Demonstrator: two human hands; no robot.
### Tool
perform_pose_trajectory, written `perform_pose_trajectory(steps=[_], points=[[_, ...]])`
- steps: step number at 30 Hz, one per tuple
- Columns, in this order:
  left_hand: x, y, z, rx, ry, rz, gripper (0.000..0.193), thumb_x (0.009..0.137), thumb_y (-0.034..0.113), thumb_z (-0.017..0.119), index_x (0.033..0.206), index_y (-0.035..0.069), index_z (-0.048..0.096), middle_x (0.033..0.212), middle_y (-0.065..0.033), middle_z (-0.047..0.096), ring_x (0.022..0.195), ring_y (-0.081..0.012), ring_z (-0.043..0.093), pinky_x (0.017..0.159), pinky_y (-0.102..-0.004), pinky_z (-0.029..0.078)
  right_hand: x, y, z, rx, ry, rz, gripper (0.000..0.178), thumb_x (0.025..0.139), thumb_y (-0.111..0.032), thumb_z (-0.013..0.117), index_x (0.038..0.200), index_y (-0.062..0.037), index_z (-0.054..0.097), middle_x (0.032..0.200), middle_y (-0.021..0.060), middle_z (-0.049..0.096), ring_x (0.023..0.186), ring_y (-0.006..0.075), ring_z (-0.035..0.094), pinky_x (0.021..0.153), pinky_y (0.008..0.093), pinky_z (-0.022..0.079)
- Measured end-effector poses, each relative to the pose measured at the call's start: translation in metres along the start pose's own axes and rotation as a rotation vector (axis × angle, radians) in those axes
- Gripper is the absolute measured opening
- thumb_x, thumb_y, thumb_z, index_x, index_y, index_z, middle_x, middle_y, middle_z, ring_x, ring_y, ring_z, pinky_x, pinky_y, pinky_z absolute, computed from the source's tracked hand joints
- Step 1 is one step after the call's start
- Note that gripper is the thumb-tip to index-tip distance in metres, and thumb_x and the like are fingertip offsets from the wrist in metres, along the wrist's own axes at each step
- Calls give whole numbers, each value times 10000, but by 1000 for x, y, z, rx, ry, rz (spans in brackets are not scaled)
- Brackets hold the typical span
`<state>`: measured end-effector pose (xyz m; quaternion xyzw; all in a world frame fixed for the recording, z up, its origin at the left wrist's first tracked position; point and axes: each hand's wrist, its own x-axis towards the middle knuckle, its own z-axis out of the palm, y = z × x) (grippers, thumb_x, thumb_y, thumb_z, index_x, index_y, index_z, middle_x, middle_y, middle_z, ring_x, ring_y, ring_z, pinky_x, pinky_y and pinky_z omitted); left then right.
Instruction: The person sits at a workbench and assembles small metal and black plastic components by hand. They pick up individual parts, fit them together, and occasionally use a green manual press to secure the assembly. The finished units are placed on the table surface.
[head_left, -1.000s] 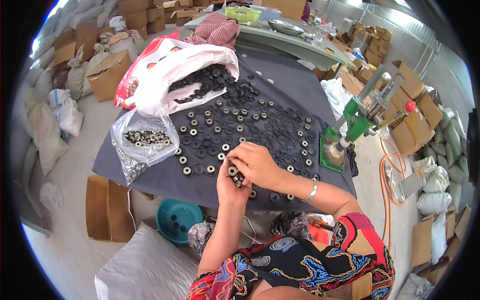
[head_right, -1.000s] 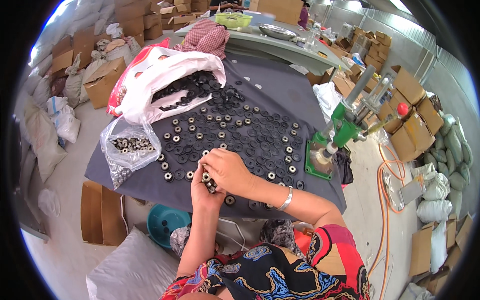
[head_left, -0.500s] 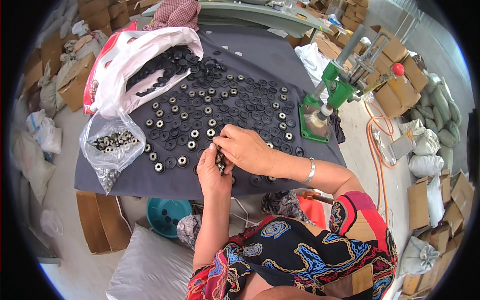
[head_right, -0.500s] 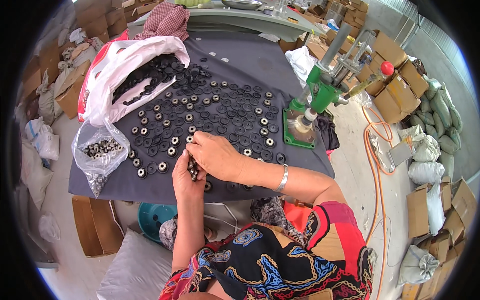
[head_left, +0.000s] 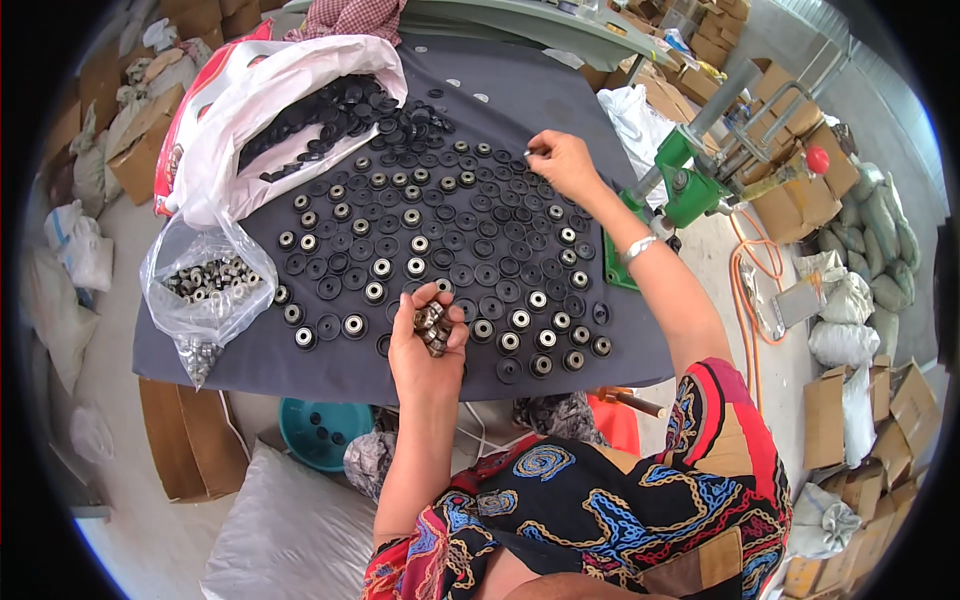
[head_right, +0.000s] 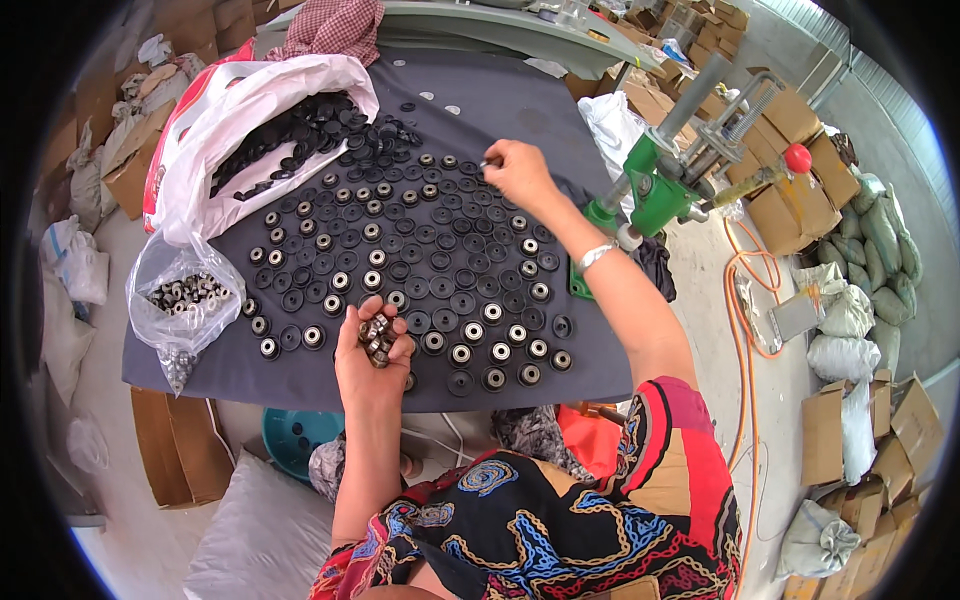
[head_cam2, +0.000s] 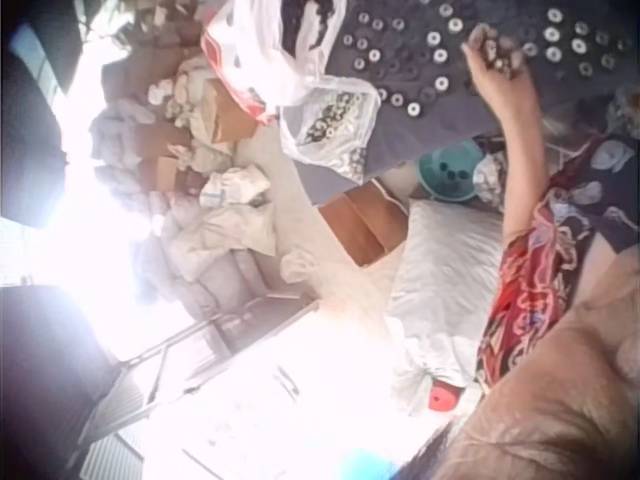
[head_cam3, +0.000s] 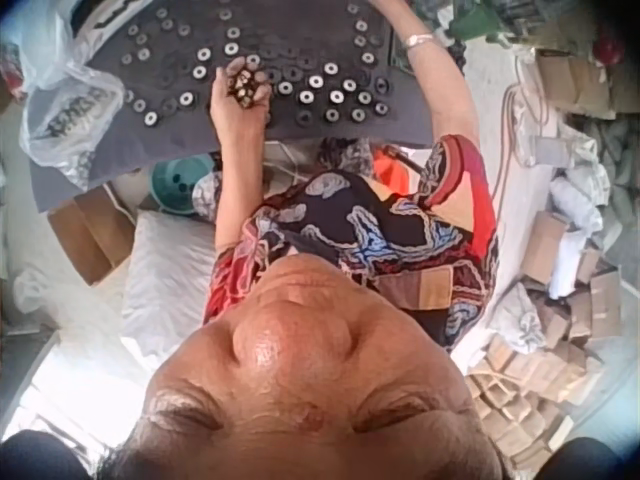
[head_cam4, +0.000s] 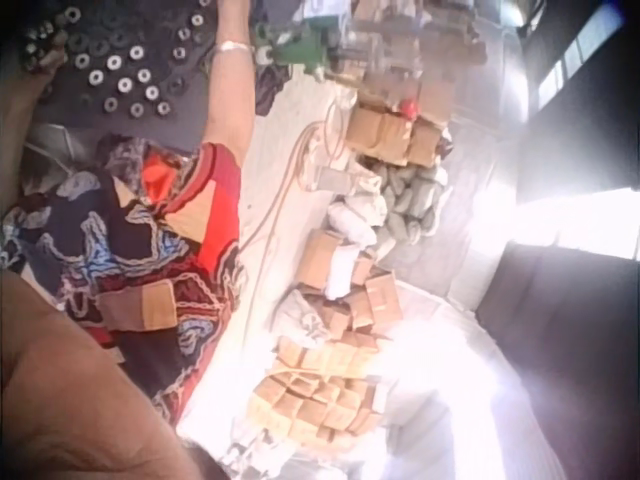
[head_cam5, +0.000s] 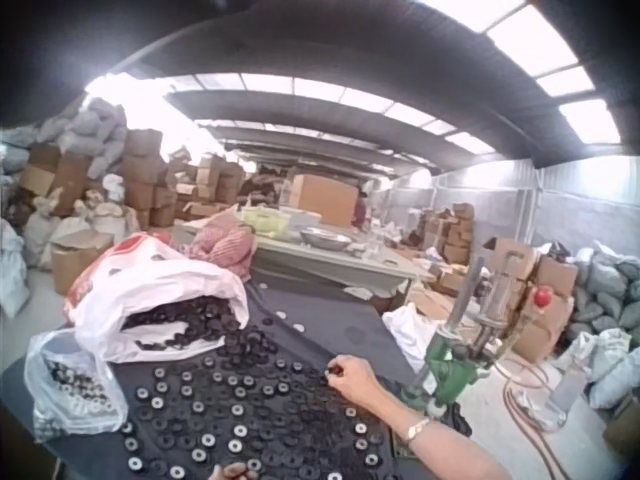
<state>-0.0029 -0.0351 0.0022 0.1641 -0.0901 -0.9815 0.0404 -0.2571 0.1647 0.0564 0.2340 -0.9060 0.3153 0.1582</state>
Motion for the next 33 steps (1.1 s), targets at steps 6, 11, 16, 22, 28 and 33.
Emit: perform_pose_trajectory(steps=[6,11,16,22,28,33], points=[[4,-2,-1,19,29,-30,296,994,250,454,1059,-8,583,915,-127,610,727,-214,575,506,-282,380,27,40,20,-84,-244,67,237,723,-80,661,938,16,683,820,163,688,763,279,668,724,346,514],[6,-3,-3,41,44,-25,281,973,246,489,1040,-6,595,899,-128,605,720,-226,571,500,-267,376,36,50,37,-242,-294,-26,222,732,-77,671,935,11,690,864,187,686,846,327,661,779,388,509],[6,-3,-3,46,50,-17,278,964,250,507,1027,-3,602,893,-130,601,724,-231,567,495,-260,372,38,54,42,-321,-325,-51,194,746,-88,677,921,-8,698,880,189,682,875,339,654,791,400,509],[7,-3,-5,48,50,-21,288,967,259,500,1029,-3,604,896,-133,605,725,-232,567,497,-264,375,45,52,44,-454,-388,-136,169,759,-90,673,909,-15,698,891,190,681,883,339,650,803,411,509],[7,-1,2,19,67,23,397,1006,326,403,1091,-14,589,909,-138,617,731,-245,594,517,-291,400,39,50,41,-568,-294,-246,158,780,-88,632,908,-10,683,903,172,660,895,353,631,791,438,507],[7,-2,0,41,99,18,493,1039,365,292,1150,-33,562,923,-139,617,731,-252,623,523,-308,410,-11,-39,20,-252,-190,-375,160,800,-123,619,915,-23,669,872,141,624,833,324,621,737,412,507]])
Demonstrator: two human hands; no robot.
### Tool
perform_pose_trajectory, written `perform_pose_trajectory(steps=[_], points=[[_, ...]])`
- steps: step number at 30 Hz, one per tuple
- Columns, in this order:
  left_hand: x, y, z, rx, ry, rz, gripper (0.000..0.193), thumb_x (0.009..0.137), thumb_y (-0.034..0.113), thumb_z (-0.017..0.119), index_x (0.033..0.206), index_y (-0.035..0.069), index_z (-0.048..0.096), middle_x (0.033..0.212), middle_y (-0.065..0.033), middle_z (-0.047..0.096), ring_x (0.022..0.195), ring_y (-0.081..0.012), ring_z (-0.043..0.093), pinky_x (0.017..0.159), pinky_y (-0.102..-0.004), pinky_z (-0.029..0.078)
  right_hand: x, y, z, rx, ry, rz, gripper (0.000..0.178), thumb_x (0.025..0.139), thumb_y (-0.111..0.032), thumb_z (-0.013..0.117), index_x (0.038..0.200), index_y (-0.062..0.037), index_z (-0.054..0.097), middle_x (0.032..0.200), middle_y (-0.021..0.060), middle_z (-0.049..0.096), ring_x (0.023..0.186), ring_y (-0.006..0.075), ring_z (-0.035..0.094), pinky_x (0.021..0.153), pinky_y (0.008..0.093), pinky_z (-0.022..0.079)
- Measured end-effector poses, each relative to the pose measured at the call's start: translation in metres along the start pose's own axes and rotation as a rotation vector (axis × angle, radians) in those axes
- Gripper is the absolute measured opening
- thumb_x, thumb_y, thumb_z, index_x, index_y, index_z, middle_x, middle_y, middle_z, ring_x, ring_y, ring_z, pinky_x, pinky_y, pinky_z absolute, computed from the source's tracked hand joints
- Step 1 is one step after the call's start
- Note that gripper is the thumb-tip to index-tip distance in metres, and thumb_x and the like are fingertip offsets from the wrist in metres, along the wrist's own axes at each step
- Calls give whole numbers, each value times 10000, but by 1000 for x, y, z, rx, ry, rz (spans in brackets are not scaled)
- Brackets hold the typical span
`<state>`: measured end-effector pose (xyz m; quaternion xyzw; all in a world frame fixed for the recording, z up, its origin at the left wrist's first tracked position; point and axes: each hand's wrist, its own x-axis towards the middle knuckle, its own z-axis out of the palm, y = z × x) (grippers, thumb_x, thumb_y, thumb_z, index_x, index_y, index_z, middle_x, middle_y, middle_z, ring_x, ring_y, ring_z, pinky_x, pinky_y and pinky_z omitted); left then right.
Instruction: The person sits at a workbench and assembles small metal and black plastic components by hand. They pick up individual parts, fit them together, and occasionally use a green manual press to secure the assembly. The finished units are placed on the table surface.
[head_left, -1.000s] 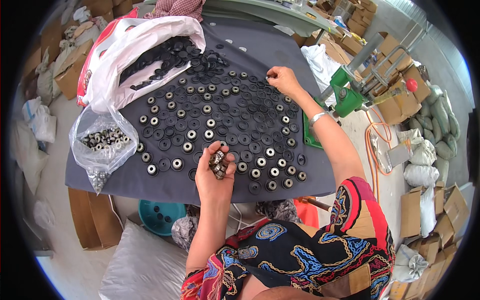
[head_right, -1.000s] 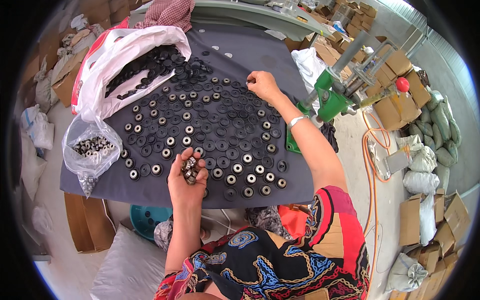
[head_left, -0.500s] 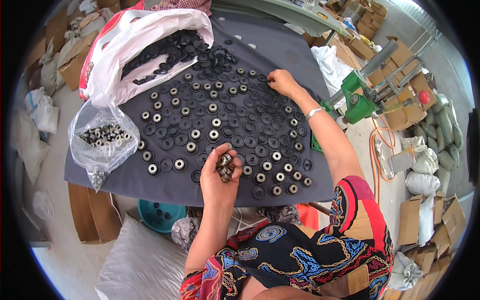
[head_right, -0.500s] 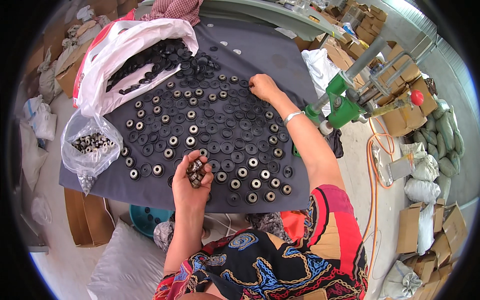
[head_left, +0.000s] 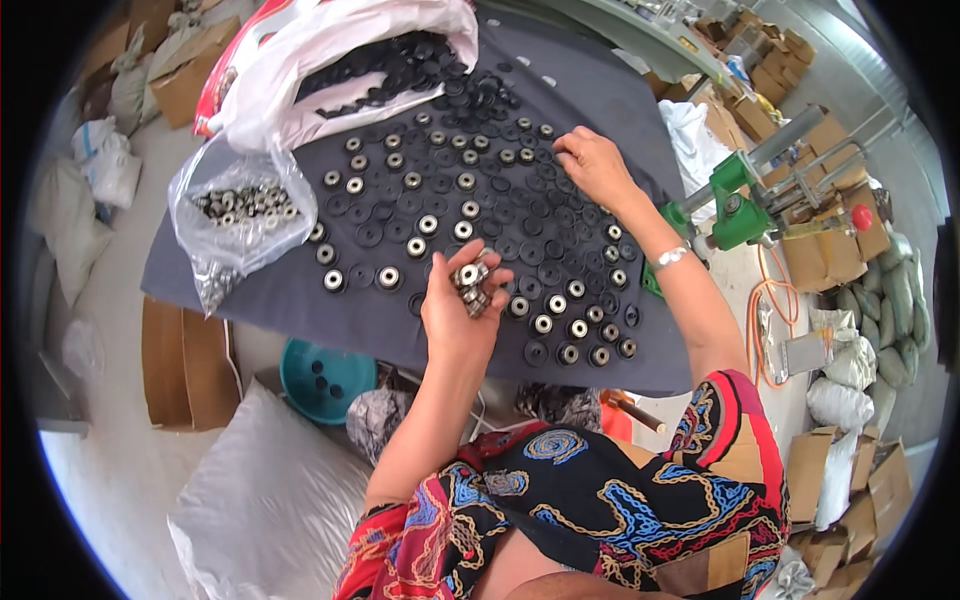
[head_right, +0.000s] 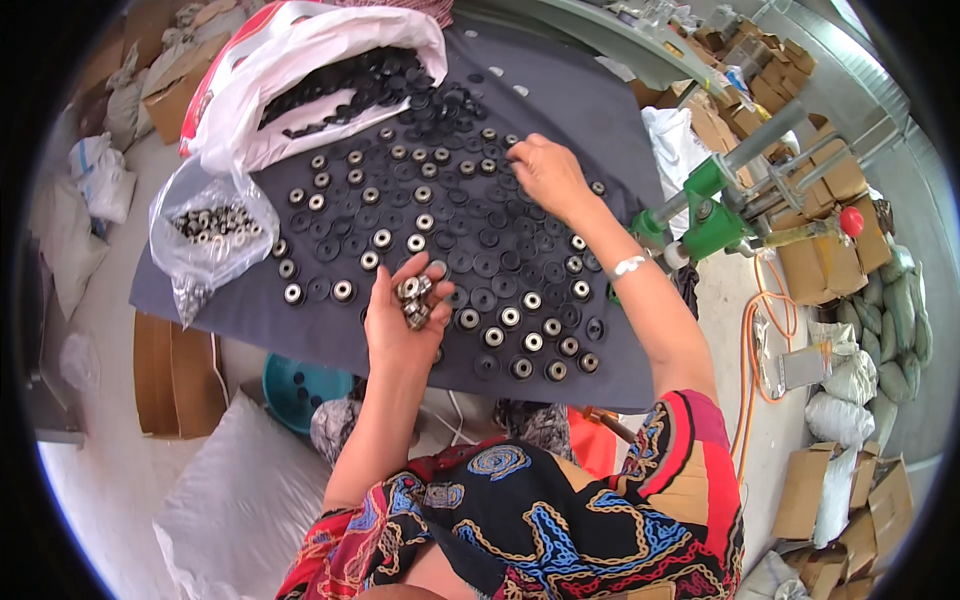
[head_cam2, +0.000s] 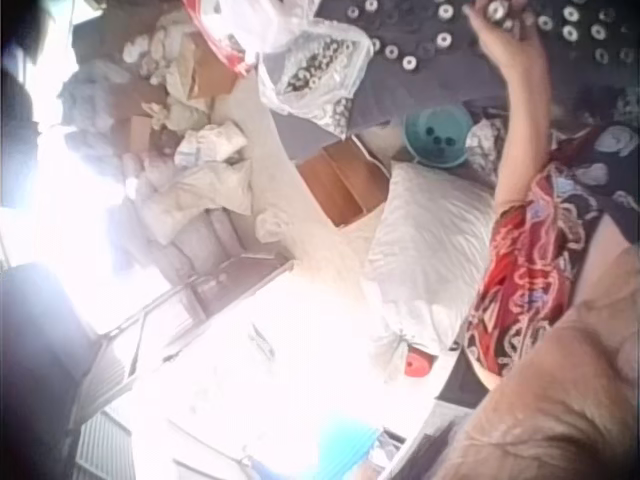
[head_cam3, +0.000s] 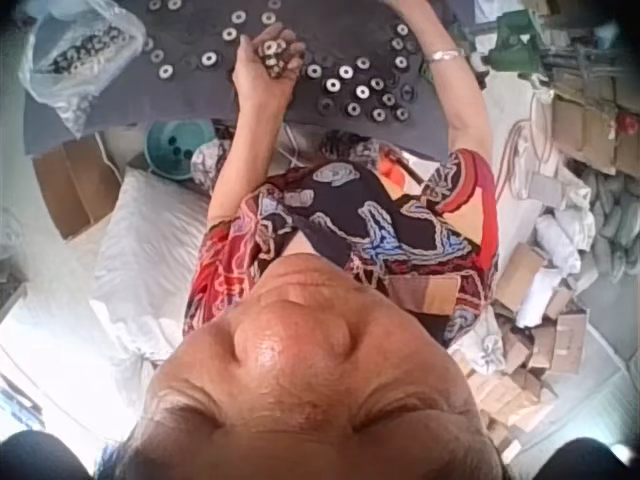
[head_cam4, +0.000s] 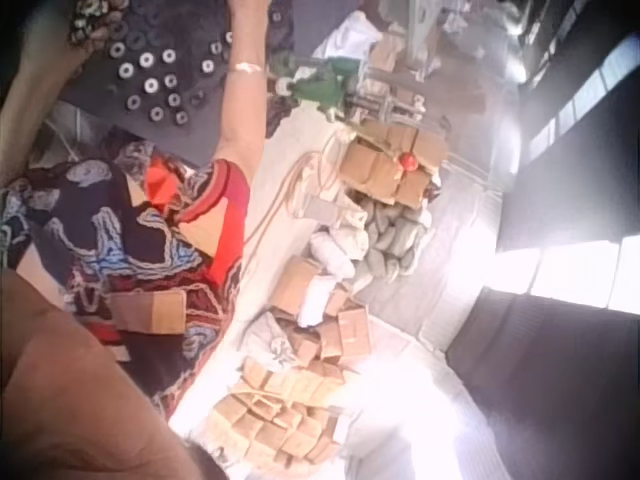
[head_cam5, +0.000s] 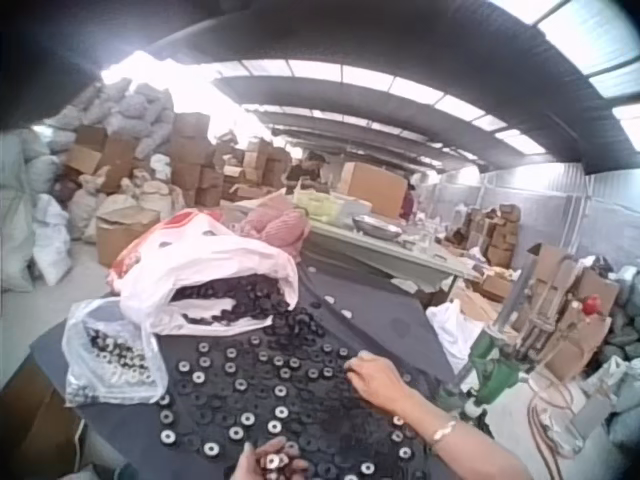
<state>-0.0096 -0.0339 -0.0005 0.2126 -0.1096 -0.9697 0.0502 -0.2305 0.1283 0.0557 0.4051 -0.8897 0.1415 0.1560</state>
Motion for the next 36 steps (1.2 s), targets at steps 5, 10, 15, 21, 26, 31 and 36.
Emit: perform_pose_trajectory(steps=[5,10,15,21,26,31,36], points=[[-7,3,2,65,16,4,491,1035,390,307,1125,-17,567,890,-120,622,708,-237,618,492,-299,391,-32,-127,-27,425,-241,-276,184,825,-154,646,965,-38,675,876,86,618,804,244,614,708,333,506],[-6,-1,12,19,100,6,328,995,349,462,923,41,553,790,-55,604,650,-180,607,466,-312,440,-42,-150,-15,166,-338,-453,175,807,-133,629,941,-20,636,885,81,558,839,251,596,674,366,515],[2,-5,-3,158,-11,57,291,1001,307,455,910,46,545,804,-54,609,644,-160,608,450,-298,434,-44,-155,-19,103,-405,-370,154,765,-116,643,864,-6,603,845,106,540,745,275,598,618,386,494],[-5,0,3,175,-17,75,379,1017,296,405,1110,-35,565,826,-111,593,581,-158,539,421,-241,325,-41,-132,-17,332,-252,-225,201,734,-108,641,910,-13,620,851,133,587,761,297,619,652,384,503],[-12,6,5,151,-23,88,368,1015,279,407,1102,-42,565,829,-124,593,604,-179,550,451,-250,332,-16,-27,-29,352,68,180,220,698,-130,653,877,-3,669,828,145,666,743,269,657,709,352,524],[-5,3,1,152,-49,49,360,1011,285,412,1113,-22,570,854,-118,592,635,-187,545,460,-249,340,-16,84,-20,89,35,484,219,685,-99,670,872,13,694,802,178,686,751,296,672,705,357,522],[-2,1,0,169,-36,35,362,1008,295,419,1112,-16,573,865,-116,589,652,-189,542,461,-246,344,-28,117,9,71,-69,519,228,667,-91,702,875,2,705,814,185,688,778,313,672,724,369,521]])
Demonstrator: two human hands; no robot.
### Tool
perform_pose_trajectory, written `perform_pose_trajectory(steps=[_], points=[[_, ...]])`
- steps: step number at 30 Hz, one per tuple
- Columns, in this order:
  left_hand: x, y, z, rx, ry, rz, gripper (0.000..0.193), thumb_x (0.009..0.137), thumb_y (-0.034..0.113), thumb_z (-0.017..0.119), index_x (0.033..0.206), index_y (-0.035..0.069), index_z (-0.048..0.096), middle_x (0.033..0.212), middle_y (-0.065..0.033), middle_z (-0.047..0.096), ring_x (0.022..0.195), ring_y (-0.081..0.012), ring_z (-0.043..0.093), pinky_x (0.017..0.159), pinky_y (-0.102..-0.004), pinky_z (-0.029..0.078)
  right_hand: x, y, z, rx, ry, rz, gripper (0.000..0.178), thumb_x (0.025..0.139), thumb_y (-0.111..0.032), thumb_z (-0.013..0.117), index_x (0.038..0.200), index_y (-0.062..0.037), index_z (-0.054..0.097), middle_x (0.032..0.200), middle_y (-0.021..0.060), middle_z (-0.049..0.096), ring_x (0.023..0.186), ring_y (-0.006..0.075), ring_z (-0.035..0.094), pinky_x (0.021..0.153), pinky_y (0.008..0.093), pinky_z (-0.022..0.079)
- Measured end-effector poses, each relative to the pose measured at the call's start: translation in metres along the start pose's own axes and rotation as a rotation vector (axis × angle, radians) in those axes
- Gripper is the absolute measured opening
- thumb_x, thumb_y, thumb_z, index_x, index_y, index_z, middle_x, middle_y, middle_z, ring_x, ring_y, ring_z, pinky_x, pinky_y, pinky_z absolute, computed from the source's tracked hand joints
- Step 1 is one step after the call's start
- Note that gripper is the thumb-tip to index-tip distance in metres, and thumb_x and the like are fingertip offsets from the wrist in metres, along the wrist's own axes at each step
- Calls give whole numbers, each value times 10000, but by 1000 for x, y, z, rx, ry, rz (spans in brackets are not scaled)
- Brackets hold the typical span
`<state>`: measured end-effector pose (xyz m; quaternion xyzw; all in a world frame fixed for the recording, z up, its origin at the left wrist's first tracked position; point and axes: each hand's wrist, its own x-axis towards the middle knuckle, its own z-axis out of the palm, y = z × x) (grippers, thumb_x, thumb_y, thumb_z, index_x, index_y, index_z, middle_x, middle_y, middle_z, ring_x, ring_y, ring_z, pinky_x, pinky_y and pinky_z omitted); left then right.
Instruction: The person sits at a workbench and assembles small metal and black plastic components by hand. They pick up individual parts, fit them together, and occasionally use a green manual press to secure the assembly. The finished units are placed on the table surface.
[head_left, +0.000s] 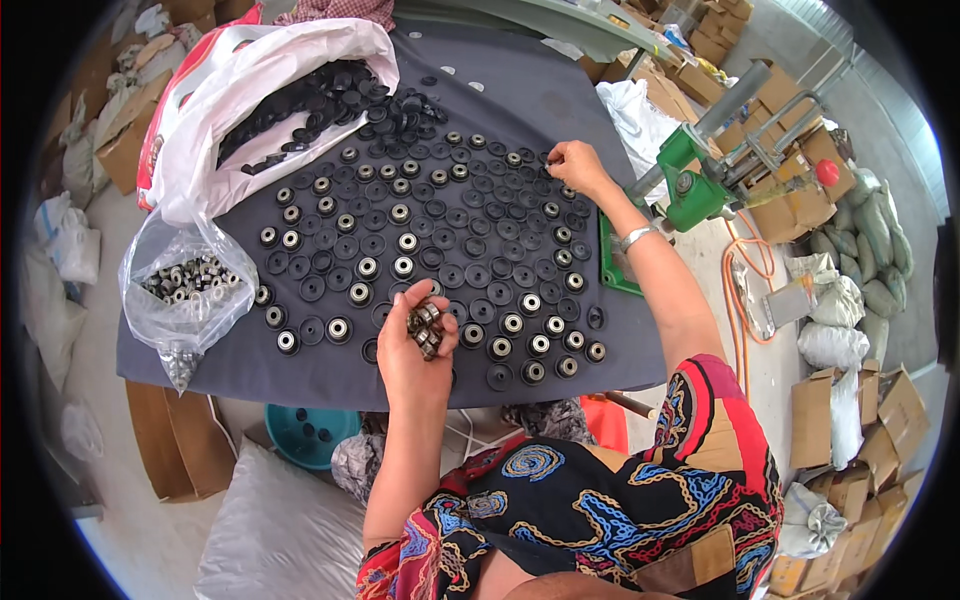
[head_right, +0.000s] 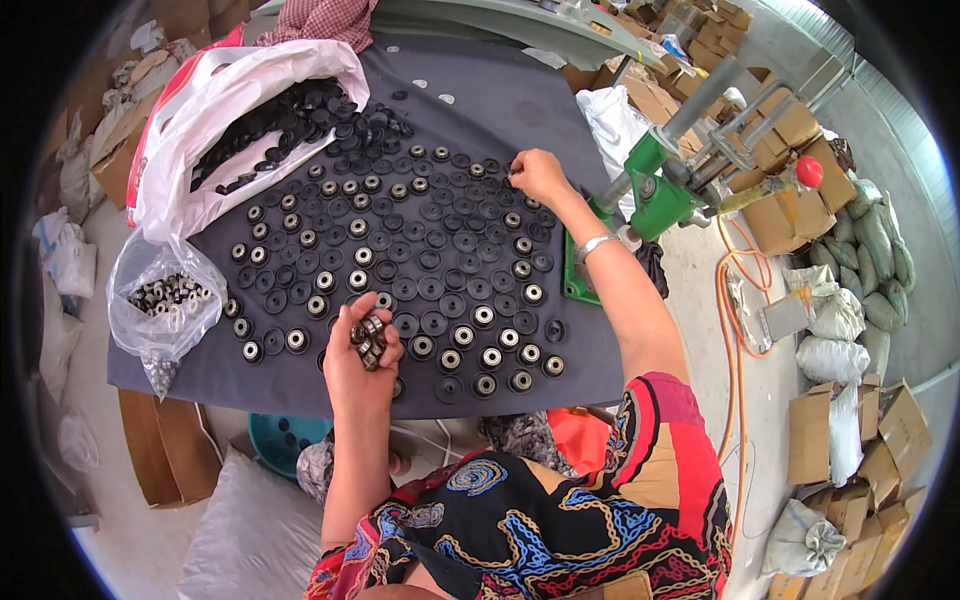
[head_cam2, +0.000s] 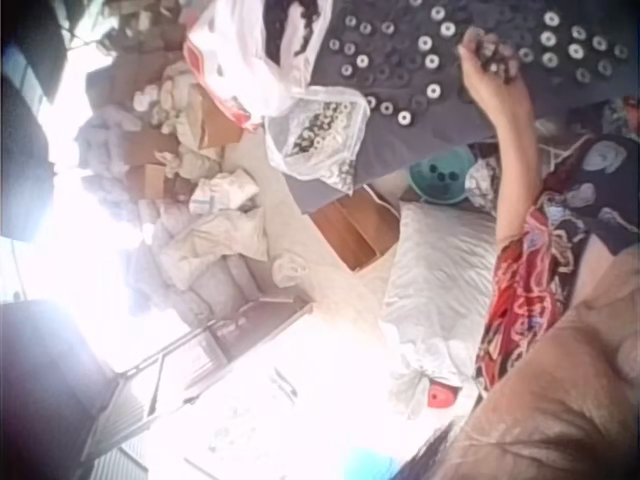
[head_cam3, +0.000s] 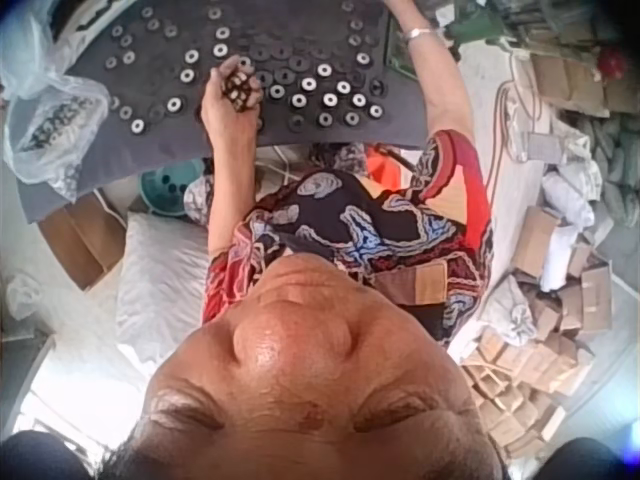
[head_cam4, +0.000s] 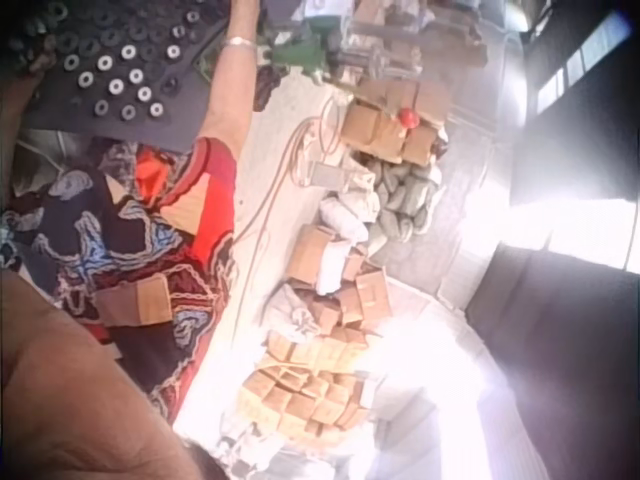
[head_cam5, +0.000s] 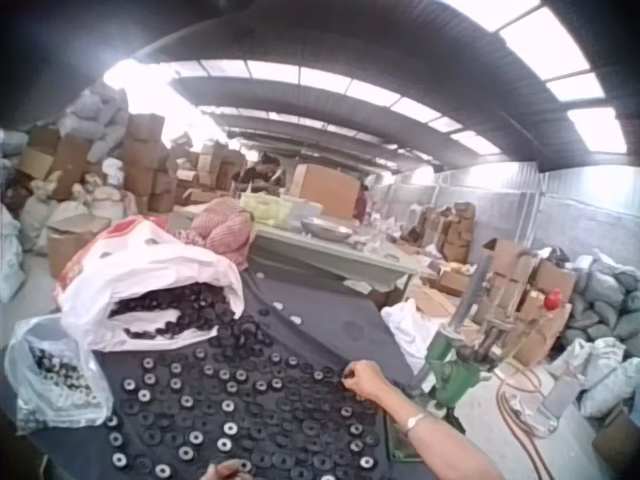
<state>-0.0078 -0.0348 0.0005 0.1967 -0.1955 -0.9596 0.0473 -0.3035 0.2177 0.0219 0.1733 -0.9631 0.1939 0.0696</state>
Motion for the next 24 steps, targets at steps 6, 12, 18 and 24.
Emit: perform_pose_trajectory(steps=[6,12,18,24], points=[[1,0,-1,0,3,-8,360,1008,293,420,1105,-16,577,868,-117,590,655,-189,545,458,-243,345,2,7,9,-63,-60,35,244,682,-101,718,906,-6,704,845,187,688,822,326,666,760,385,514],[1,0,-2,-2,-9,-9,356,1004,291,428,1098,-14,584,867,-119,591,655,-189,547,455,-243,341,3,2,7,-130,-92,-28,225,701,-87,714,910,-6,703,858,189,686,850,338,659,778,397,506],[-3,2,0,-3,6,-5,346,1001,283,435,1078,-17,589,852,-116,597,643,-183,552,452,-246,338,7,-6,4,-241,-145,-95,184,696,-71,715,872,-18,712,845,189,683,844,342,658,774,405,510],[-6,5,6,-27,10,10,340,1010,265,410,1082,-22,577,848,-118,600,622,-179,557,454,-252,336,18,-11,6,-354,-216,-119,217,673,-85,729,877,-15,712,839,178,690,814,326,665,736,390,515]])
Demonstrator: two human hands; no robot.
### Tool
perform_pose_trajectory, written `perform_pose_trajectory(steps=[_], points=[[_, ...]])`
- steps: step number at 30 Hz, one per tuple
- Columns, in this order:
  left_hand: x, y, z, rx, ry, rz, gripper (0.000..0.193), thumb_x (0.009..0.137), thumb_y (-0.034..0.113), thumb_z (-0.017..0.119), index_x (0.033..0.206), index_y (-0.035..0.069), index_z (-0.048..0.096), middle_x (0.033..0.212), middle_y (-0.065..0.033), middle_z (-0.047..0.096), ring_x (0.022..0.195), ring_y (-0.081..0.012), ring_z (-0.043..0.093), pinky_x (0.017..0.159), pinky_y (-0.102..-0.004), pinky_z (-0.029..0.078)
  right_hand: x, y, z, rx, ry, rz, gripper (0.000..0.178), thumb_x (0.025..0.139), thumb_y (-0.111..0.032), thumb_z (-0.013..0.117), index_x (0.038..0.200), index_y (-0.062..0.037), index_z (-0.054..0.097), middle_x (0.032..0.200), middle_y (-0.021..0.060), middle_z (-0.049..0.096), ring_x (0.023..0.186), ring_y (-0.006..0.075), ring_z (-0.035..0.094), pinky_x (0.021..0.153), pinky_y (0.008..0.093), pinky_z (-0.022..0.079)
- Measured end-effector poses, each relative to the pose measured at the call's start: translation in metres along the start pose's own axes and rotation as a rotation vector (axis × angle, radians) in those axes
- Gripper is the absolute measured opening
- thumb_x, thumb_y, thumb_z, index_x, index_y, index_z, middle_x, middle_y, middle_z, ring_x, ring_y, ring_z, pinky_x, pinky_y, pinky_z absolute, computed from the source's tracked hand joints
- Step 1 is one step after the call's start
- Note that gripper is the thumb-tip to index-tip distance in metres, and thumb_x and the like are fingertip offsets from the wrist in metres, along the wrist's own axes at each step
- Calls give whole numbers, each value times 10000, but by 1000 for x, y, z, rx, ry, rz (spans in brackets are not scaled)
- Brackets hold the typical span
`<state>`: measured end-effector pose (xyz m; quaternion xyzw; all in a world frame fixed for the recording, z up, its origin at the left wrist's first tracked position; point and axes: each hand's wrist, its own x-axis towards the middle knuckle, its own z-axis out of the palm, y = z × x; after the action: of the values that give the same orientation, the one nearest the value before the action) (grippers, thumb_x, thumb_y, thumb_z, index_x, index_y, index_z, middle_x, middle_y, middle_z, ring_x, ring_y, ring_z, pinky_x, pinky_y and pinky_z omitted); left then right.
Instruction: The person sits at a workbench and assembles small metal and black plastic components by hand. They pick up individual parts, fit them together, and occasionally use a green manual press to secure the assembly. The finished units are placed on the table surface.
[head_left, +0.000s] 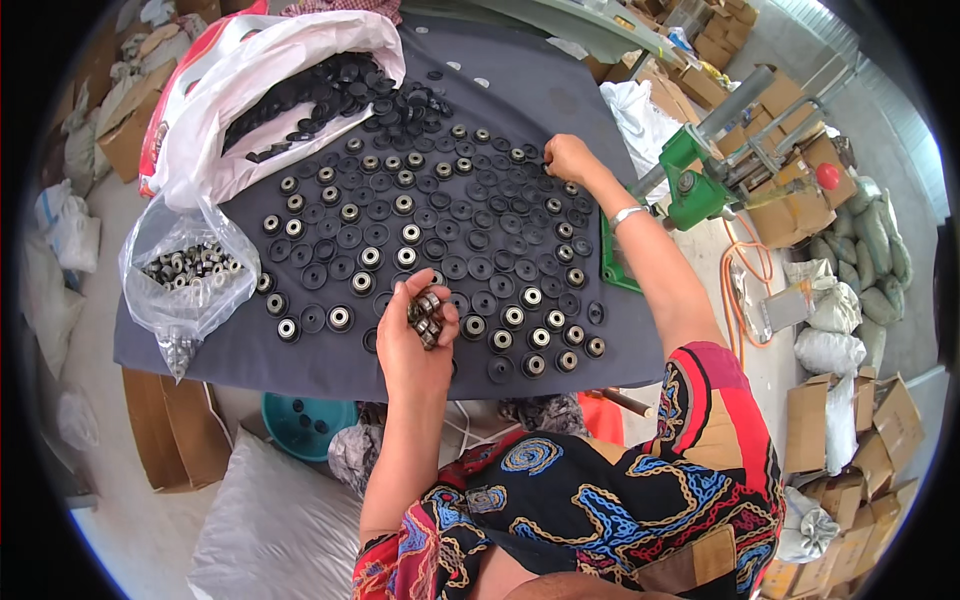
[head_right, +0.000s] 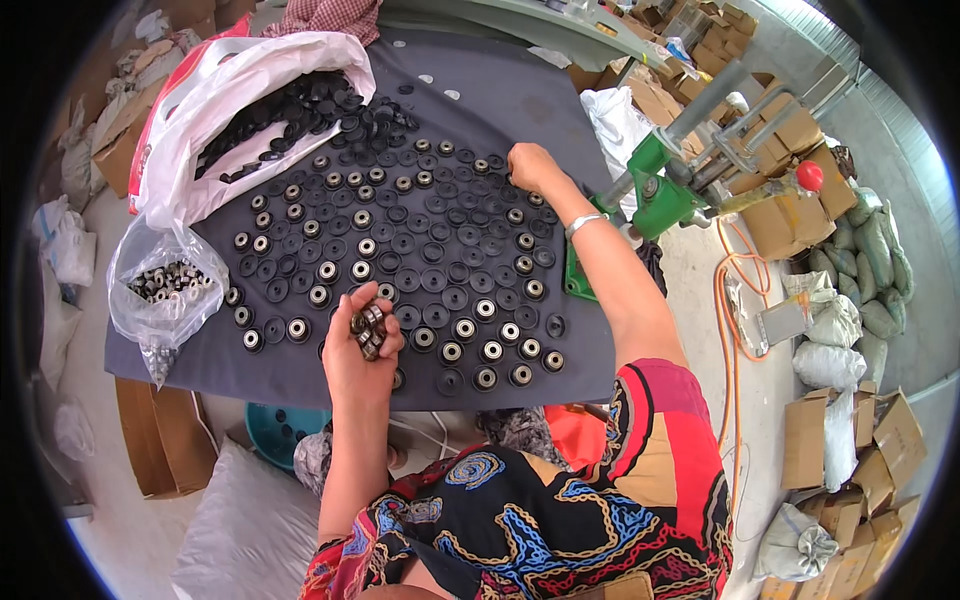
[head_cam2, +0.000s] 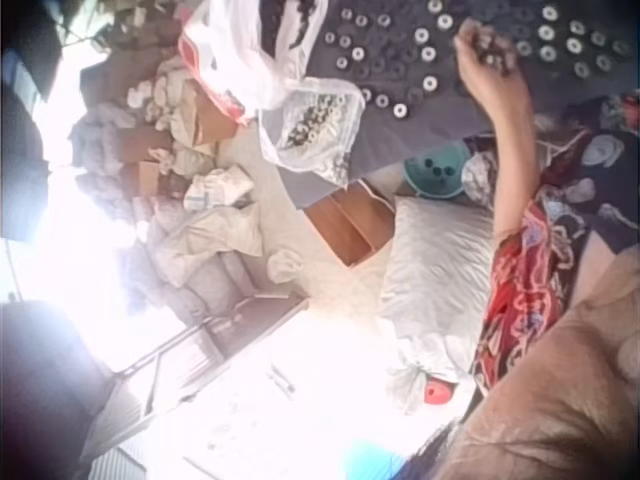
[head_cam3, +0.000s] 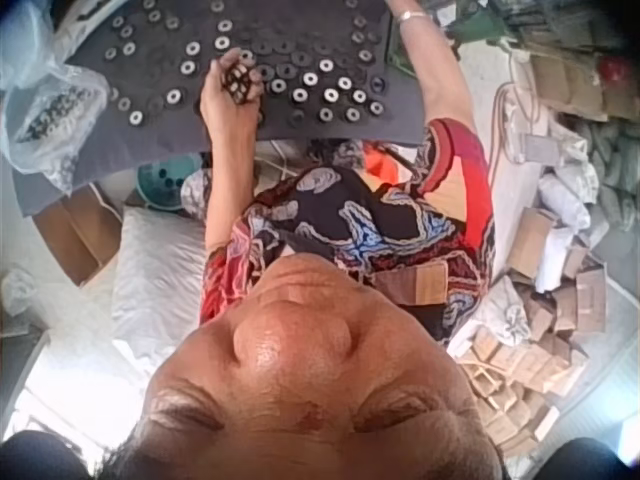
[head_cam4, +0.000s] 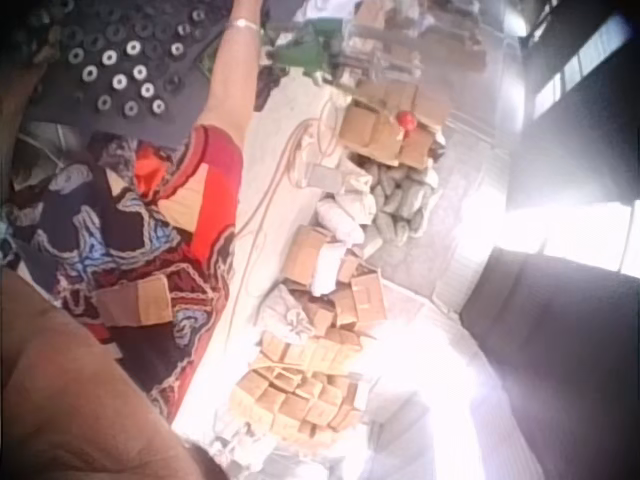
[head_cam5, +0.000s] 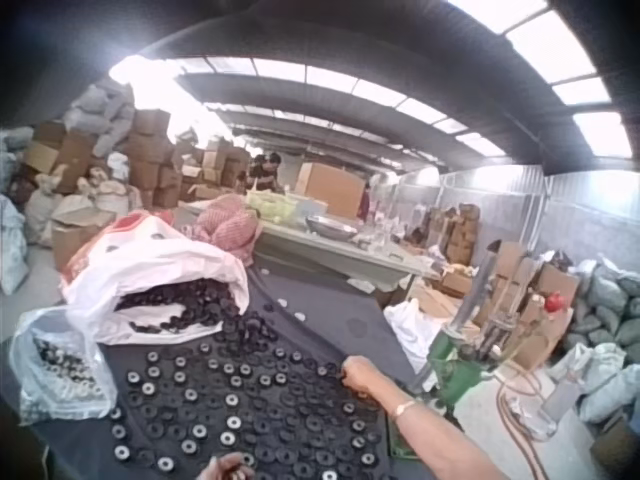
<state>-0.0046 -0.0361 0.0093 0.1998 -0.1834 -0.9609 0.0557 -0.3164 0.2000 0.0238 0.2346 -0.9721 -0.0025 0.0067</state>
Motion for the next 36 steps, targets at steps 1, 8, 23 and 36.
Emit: perform_pose_trajectory(steps=[1,8,23,36], points=[[2,0,1,-9,11,-6,345,1012,266,403,1088,-23,574,850,-121,598,625,-182,556,453,-253,336,-1,1,-2,-2,4,0,227,670,-86,730,884,-16,711,848,180,690,822,326,665,740,389,515],[1,-1,-3,-37,6,-40,408,1025,312,359,1118,-25,568,860,-132,599,647,-196,562,455,-259,343,-60,-54,-45,126,370,-140,165,770,-130,663,913,-53,696,898,155,652,871,321,635,767,396,512],[-13,-23,5,207,-52,-87,488,1022,429,347,1052,7,590,766,-42,576,580,-113,533,396,-244,318,-197,-208,-46,406,-18,-542,251,845,-131,599,1077,-39,620,929,111,578,869,300,604,719,402,501],[-19,-23,9,371,-108,-61,435,1012,432,388,822,66,527,657,-13,519,506,-93,485,368,-249,281,-205,-204,-41,472,163,-648,118,803,-109,608,877,-32,558,836,106,536,752,306,594,631,401,497]])
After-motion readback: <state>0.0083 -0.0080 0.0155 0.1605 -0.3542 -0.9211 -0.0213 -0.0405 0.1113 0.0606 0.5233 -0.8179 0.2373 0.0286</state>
